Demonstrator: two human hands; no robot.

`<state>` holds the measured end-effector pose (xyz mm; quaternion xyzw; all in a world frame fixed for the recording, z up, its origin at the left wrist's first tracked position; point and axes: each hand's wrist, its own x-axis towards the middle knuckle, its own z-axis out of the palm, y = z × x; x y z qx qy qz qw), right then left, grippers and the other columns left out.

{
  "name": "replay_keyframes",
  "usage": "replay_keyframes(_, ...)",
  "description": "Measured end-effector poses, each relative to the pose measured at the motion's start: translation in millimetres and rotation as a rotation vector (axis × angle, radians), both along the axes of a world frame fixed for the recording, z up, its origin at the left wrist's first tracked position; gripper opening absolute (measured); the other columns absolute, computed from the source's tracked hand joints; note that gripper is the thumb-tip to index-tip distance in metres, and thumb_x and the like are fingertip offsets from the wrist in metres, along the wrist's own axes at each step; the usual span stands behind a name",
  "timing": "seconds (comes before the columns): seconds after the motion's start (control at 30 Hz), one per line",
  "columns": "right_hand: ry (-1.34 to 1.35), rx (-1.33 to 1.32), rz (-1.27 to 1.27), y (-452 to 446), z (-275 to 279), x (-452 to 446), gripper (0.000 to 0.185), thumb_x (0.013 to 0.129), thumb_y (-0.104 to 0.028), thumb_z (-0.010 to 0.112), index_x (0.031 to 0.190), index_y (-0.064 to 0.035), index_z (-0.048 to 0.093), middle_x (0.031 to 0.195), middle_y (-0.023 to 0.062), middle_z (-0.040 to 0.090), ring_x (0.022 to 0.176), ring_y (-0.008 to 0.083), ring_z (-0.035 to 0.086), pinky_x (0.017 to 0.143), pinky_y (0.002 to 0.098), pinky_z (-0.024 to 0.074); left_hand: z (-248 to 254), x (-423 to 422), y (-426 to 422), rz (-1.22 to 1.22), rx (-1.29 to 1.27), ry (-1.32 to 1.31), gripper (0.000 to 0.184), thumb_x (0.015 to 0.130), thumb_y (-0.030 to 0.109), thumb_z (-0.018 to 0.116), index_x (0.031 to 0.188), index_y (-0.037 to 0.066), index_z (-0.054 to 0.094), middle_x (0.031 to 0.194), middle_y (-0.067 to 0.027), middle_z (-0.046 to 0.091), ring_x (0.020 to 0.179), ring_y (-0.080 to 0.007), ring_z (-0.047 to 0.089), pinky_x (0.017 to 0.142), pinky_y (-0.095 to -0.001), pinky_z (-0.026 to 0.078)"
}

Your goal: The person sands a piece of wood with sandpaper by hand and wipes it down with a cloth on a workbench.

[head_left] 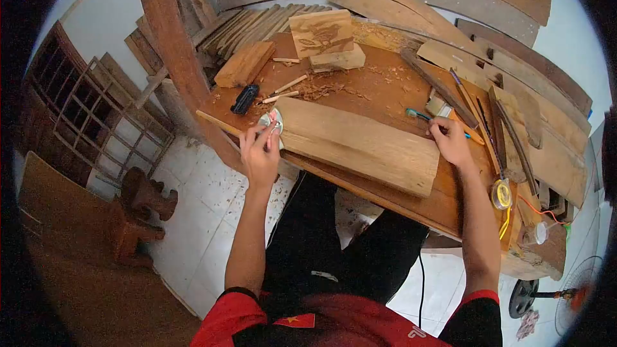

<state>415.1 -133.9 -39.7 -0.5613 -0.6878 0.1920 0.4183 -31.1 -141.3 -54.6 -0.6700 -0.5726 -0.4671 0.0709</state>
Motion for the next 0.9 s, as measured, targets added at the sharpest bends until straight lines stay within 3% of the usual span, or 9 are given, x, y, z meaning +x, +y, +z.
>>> replay_keyframes(0.1, -0.004, -0.018, 0.002, 3.5, -5.0, 3.3, 0.03, 0.099, -0.019, 0.058, 0.087, 0.0075, 0.067, 0.078, 0.0143, 0.072, 0.078, 0.0217, 0.069, 0.075, 0.0364, 0.0533, -6.2, 16.5, -13.9, -0.14, 0.094, 0.103, 0.037, 0.095, 0.013, 0.071, 0.13, 0.001, 0.07, 0.123, -0.021, 0.068, 0.123, -0.0404, 0.057, 0.107, -0.051, 0.044)
replay_keyframes(0.13, -0.015, -0.033, -0.004, 1.6, 0.1, 1.4, 0.031, 0.099, -0.02, 0.058, 0.087, 0.0076, 0.067, 0.079, 0.0141, 0.072, 0.078, 0.0217, 0.07, 0.075, 0.0365, 0.0534, -7.2, 30.8, -28.4, -0.076, 0.038, 0.199, 0.042, 0.1, 0.017, 0.065, 0.136, -0.005, 0.061, 0.136, -0.0255, 0.062, 0.137, -0.0417, 0.051, 0.115, -0.0507, 0.04)
replay_keyframes(0.2, -0.017, -0.052, -0.014, -1.8, 3.4, -1.5, 0.032, 0.1, -0.021, 0.058, 0.088, 0.0076, 0.067, 0.08, 0.0139, 0.072, 0.079, 0.0212, 0.07, 0.076, 0.0361, 0.0534, -7.2, 50.8, -47.8, -0.134, -0.061, 0.192, 0.058, 0.098, 0.029, 0.068, 0.145, -0.002, 0.054, 0.142, -0.0269, 0.058, 0.137, -0.044, 0.05, 0.118, -0.0541, 0.037)
replay_keyframes(0.3, -0.008, -0.041, -0.004, -1.7, 2.8, -2.5, 0.033, 0.1, -0.022, 0.059, 0.088, 0.0074, 0.068, 0.08, 0.0135, 0.073, 0.079, 0.0195, 0.069, 0.076, 0.0351, 0.0531, 9.8, 83.5, -75.0, -0.328, -0.121, 0.193, 0.061, 0.099, 0.035, 0.067, 0.144, -0.003, 0.053, 0.143, -0.0272, 0.056, 0.136, -0.0445, 0.05, 0.118, -0.0551, 0.036)
replay_keyframes(0.4, -0.024, -0.013, 0.018, 1.1, -4.2, 3.2, 0.032, 0.099, -0.022, 0.059, 0.089, 0.007, 0.069, 0.08, 0.0131, 0.073, 0.078, 0.0173, 0.068, 0.074, 0.0342, 0.0529, 29.1, 90.9, -83.2, -0.405, -0.176, 0.24, 0.053, 0.098, 0.031, 0.07, 0.139, 0.0, 0.057, 0.142, -0.0256, 0.057, 0.136, -0.0434, 0.052, 0.117, -0.0515, 0.039)
replay_keyframes(0.57, 0.002, -0.015, 0.011, 5.5, -9.0, 6.2, 0.031, 0.098, -0.021, 0.059, 0.089, 0.0068, 0.069, 0.077, 0.0133, 0.072, 0.074, 0.0174, 0.066, 0.071, 0.0344, 0.0525, 26.0, 35.3, -34.9, -0.198, -0.156, 0.2, 0.039, 0.099, 0.034, 0.067, 0.122, 0.003, 0.068, 0.134, -0.0208, 0.064, 0.122, -0.0401, 0.061, 0.105, -0.0447, 0.05)
replay_keyframes(0.67, 0.032, -0.018, 0.011, -0.7, 0.5, -1.3, 0.03, 0.097, -0.02, 0.059, 0.088, 0.0066, 0.07, 0.075, 0.0139, 0.071, 0.072, 0.0184, 0.065, 0.07, 0.0348, 0.0518, 25.5, 2.0, -8.0, -0.065, -0.225, 0.179, 0.047, 0.102, 0.043, 0.06, 0.118, 0.0, 0.069, 0.123, -0.0231, 0.068, 0.115, -0.0436, 0.064, 0.101, -0.0488, 0.05)
replay_keyframes(0.77, -0.033, -0.03, 0.028, 5.4, -8.6, 5.9, 0.028, 0.097, -0.019, 0.06, 0.089, 0.0057, 0.07, 0.075, 0.0134, 0.071, 0.072, 0.0185, 0.065, 0.069, 0.035, 0.0515, 51.1, 8.1, -10.7, -0.002, -0.435, 0.064, 0.051, 0.104, 0.047, 0.055, 0.117, 0.001, 0.071, 0.124, -0.0218, 0.069, 0.113, -0.0422, 0.066, 0.099, -0.0492, 0.052)
replay_keyframes(0.9, -0.047, 0.004, 0.02, 3.9, -5.4, 1.1, 0.026, 0.097, -0.017, 0.06, 0.087, 0.0051, 0.07, 0.077, 0.0133, 0.071, 0.073, 0.0182, 0.066, 0.071, 0.0349, 0.0515, 34.5, 34.4, -21.3, 0.107, -0.257, 0.273, 0.055, 0.1, 0.051, 0.059, 0.116, -0.001, 0.071, 0.124, -0.0191, 0.07, 0.113, -0.0395, 0.068, 0.099, -0.0498, 0.053)
